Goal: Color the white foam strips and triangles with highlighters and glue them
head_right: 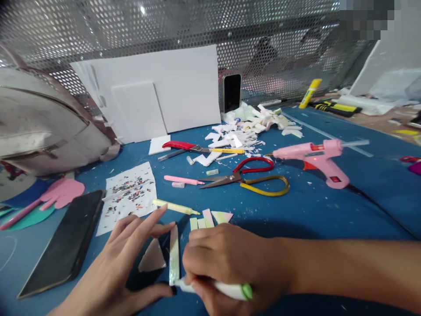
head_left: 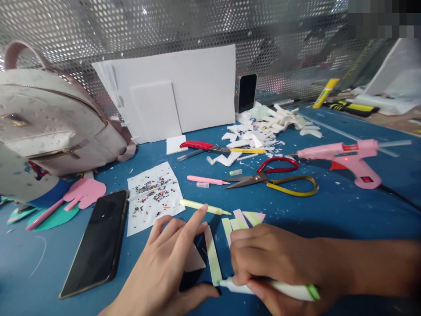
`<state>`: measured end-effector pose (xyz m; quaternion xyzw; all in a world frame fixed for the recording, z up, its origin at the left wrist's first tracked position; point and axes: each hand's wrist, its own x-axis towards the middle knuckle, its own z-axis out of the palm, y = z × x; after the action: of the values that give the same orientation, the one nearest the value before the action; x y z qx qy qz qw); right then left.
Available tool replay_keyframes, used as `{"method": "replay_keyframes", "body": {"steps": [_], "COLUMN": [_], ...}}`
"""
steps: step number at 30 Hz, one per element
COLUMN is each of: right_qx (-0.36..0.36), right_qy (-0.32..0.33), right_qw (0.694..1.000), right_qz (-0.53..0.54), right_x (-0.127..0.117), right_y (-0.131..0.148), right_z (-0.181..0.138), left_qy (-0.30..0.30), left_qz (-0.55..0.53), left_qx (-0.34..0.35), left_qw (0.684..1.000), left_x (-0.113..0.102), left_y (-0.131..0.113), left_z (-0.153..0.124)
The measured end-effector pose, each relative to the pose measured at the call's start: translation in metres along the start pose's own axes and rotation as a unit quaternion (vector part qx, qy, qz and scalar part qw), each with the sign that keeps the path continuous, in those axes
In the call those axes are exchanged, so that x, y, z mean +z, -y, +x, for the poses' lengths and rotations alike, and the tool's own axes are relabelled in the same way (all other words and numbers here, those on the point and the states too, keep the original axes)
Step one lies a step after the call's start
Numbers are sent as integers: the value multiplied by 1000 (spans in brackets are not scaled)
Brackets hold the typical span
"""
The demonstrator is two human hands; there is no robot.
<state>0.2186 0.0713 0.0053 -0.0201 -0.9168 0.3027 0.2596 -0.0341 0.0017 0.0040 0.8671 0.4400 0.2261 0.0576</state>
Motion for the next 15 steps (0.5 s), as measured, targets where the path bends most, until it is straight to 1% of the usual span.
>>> {"method": "replay_keyframes", "body": {"steps": [4, 9, 15], "right_qx": [20, -17, -1], "right_qy": [-2, 5, -3], "right_qw": [1000, 999, 999], "right_qz": [-5, -35, -38], "right_x": [1, 1, 2], "right_y": [1, 5, 6], "right_z": [0, 3, 4], "left_qy": [5, 6, 9], "left_qz": [-7, 4, 41], "left_qx": [2, 8, 31], "left_qw": [1000, 1000, 999], "left_x": [-1, 0, -3], "left_y": [0, 1, 0], "left_z": [0, 0, 1]}}
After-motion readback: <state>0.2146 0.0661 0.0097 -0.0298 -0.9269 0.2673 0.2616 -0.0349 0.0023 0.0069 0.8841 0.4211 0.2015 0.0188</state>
